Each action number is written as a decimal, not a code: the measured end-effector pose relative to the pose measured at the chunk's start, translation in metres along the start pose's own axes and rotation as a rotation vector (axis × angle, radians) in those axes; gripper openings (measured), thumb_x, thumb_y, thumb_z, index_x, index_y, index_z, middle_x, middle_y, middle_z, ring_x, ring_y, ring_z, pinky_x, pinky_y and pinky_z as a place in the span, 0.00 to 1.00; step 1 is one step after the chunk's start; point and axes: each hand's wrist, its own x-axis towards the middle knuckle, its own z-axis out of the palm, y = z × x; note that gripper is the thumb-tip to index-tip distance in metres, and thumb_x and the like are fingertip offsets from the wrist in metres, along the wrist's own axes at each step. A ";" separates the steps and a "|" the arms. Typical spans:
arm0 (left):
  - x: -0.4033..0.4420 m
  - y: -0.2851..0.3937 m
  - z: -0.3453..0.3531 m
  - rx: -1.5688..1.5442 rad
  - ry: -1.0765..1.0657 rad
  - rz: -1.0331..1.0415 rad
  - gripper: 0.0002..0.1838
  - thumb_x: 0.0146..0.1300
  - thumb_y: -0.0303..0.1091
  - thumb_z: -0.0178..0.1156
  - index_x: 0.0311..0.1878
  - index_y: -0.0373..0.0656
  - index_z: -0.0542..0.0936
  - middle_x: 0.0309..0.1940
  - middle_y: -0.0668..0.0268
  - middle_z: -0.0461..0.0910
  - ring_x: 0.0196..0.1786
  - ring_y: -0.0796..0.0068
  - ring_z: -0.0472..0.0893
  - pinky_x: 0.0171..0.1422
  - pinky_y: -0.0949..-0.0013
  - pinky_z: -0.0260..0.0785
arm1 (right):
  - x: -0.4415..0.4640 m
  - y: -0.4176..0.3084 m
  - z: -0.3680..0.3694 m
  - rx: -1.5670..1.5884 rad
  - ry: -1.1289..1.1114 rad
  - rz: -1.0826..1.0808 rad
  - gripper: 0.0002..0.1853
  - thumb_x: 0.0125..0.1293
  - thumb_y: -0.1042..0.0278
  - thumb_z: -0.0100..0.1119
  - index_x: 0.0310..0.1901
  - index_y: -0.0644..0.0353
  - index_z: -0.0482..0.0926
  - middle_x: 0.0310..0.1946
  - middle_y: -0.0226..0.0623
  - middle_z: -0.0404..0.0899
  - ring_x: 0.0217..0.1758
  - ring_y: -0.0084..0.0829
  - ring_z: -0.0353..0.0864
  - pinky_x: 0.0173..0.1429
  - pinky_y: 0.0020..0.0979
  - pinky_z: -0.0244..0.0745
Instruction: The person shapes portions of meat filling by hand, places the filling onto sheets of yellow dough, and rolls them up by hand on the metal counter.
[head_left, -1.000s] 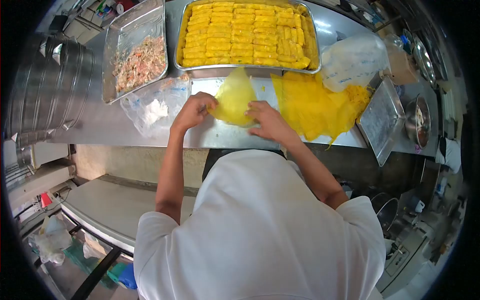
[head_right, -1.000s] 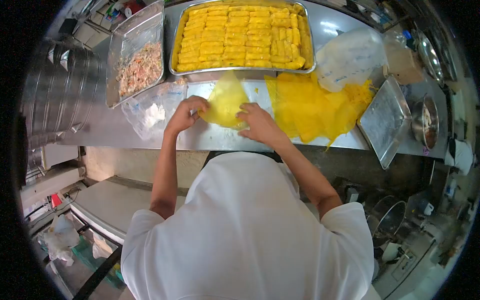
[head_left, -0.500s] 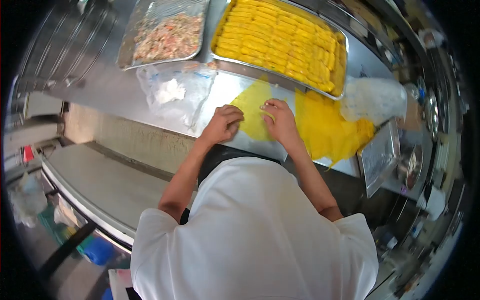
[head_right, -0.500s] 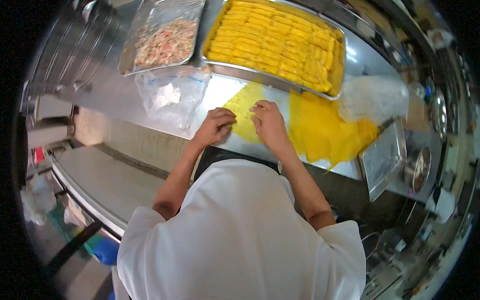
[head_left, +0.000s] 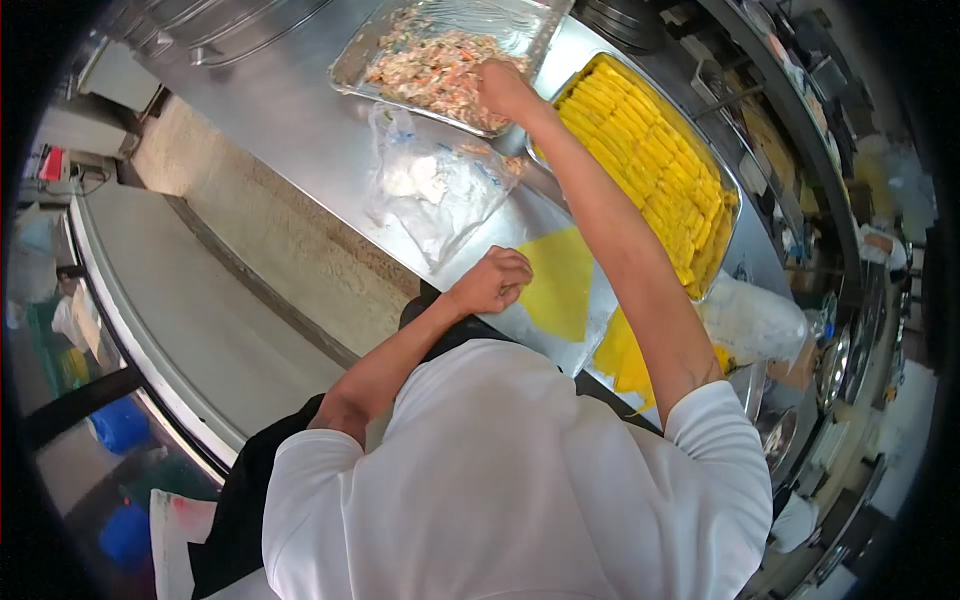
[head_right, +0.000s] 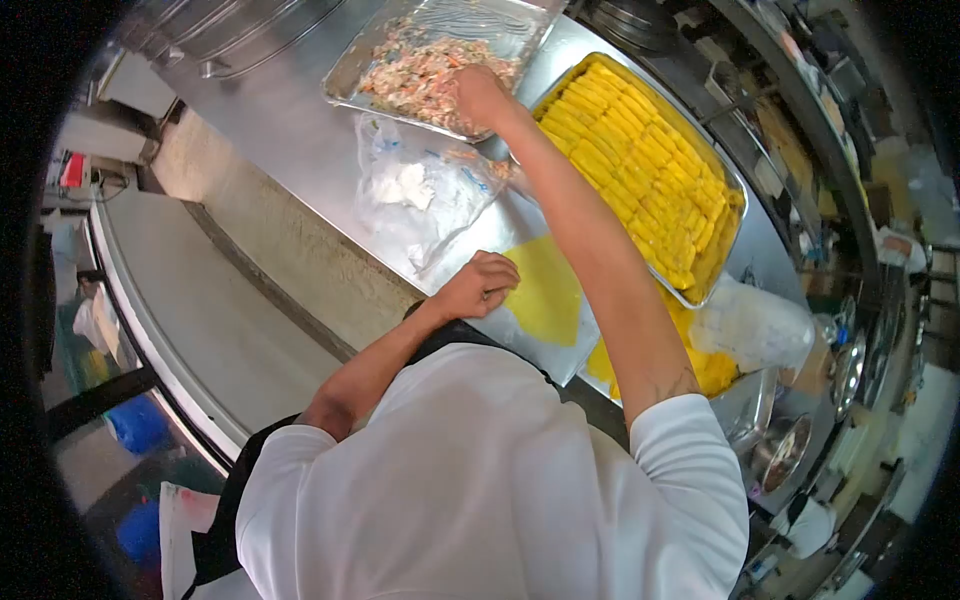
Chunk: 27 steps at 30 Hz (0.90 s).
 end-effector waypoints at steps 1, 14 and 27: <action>0.000 -0.001 0.000 -0.016 -0.012 -0.006 0.12 0.48 0.21 0.60 0.39 0.40 0.82 0.41 0.65 0.82 0.52 0.64 0.79 0.57 0.59 0.66 | 0.008 0.006 0.009 -0.074 -0.139 0.005 0.13 0.61 0.68 0.55 0.45 0.63 0.82 0.39 0.55 0.81 0.46 0.55 0.80 0.52 0.46 0.74; 0.002 -0.004 0.000 -0.061 0.011 0.010 0.10 0.47 0.21 0.60 0.35 0.39 0.80 0.38 0.63 0.80 0.51 0.64 0.78 0.55 0.61 0.65 | -0.021 0.004 -0.012 0.140 -0.407 -0.218 0.12 0.58 0.62 0.62 0.41 0.57 0.84 0.37 0.49 0.82 0.44 0.51 0.80 0.50 0.44 0.74; 0.001 -0.003 0.001 -0.030 0.002 0.011 0.07 0.50 0.22 0.60 0.34 0.41 0.79 0.37 0.65 0.81 0.51 0.65 0.79 0.54 0.61 0.64 | -0.045 0.002 -0.012 0.105 -0.252 -0.264 0.21 0.52 0.68 0.65 0.50 0.62 0.81 0.45 0.50 0.82 0.51 0.49 0.79 0.57 0.42 0.73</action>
